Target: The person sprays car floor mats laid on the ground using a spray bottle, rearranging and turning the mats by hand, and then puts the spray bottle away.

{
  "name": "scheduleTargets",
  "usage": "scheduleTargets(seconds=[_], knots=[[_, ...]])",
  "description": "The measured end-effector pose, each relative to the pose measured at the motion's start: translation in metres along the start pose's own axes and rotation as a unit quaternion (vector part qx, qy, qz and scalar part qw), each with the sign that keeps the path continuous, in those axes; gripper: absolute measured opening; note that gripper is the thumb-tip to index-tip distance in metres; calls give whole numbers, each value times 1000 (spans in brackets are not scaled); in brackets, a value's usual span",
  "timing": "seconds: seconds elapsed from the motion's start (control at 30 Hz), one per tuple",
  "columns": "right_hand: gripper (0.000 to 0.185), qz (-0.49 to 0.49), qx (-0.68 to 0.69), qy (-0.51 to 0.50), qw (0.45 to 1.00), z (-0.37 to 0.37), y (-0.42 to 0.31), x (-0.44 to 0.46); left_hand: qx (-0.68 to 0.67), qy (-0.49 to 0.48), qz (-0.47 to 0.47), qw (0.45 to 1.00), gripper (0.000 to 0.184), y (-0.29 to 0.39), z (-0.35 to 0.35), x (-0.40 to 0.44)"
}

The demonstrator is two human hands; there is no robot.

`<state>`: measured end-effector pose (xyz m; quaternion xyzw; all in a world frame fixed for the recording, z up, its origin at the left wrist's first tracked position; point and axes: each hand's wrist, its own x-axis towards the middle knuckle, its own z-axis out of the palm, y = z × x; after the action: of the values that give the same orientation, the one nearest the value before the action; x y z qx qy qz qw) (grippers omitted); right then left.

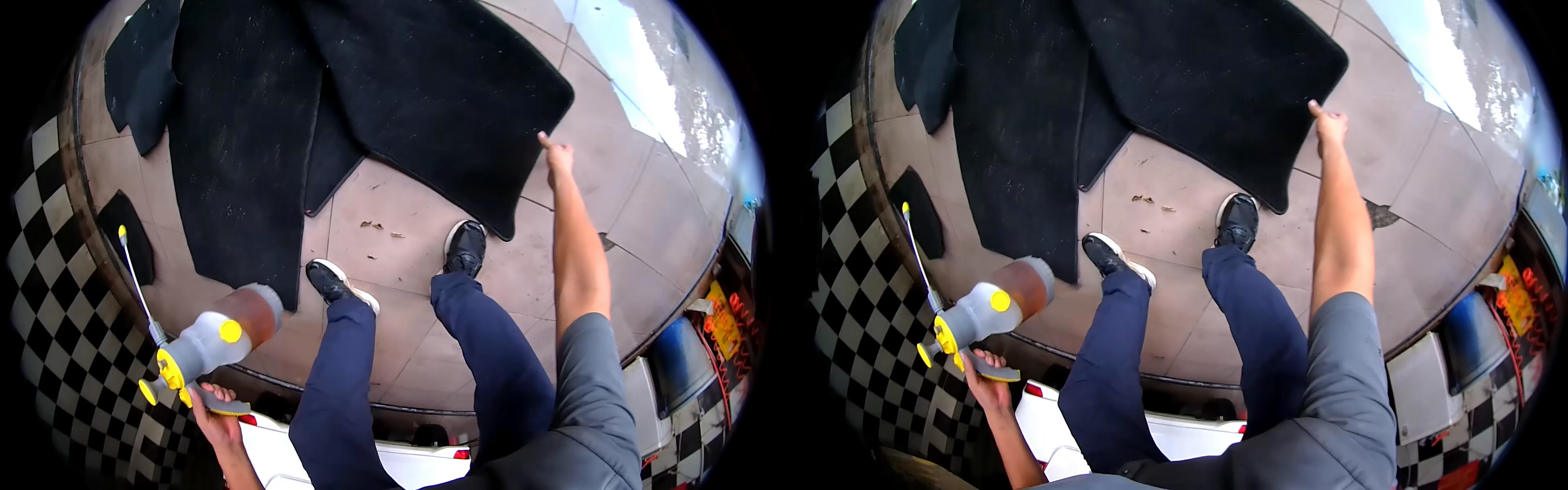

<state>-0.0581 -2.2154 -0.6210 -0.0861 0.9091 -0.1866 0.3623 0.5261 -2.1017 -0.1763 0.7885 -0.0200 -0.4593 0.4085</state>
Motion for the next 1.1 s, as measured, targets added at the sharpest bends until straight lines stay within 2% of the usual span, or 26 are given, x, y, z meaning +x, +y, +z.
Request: scheduleTargets(seconds=[0.03,0.1,0.13,0.17,0.27,0.3,0.37,0.5,0.57,0.63,0.7,0.77,0.8,0.9,1.0,1.03,1.1], knots=[[76,32,70,-9,997,5,0,9,4,-17,-3,1000,31,-2,3,2],[71,23,93,-129,987,-7,-35,-13,18,-31,2,999,32,-3,20,-1],[57,-6,98,-145,985,-9,-43,-18,23,-42,-5,999,32,-2,28,-4],[57,-7,104,-145,984,-15,-57,-31,28,-56,-11,998,33,-1,34,-5],[50,-202,32,-29,979,-62,-92,-52,38,-88,-13,995,33,7,55,-19],[53,-203,-33,22,978,-91,-98,-36,40,-99,-16,994,33,12,62,-27],[54,-228,84,40,969,-160,-116,-15,50,-122,-13,991,33,25,75,-44],[51,-237,165,88,953,-355,-145,-41,55,-170,3,984,31,49,98,-76],[55,-223,200,124,946,-438,-127,-65,101,-170,6,980,28,55,109,-90],[61,-179,235,166,941,-502,-82,-81,91,-188,3,978,24,57,120,-101],[57,-46,269,209,939,-552,4,-52,123,-171,25,977,22,56,134,-114],[36,19,367,264,892,-543,37,-64,135,-183,33,973,20,56,137,-118],[32,21,394,278,876,-535,49,-64,148,-191,44,969,20,57,138,-119],[37,-15,247,315,916,-520,31,-93,181,-210,54,959,19,63,138,-132],[43,-95,103,327,935,-533,-16,-121,167,-225,47,959,14,70,140,-145],[46,-101,100,302,943,-540,-44,-140,171,-228,49,957,14,73,141,-151],[43,-82,18,276,957,-574,-50,-131,171,-235,50,955,14,78,141,-161]])
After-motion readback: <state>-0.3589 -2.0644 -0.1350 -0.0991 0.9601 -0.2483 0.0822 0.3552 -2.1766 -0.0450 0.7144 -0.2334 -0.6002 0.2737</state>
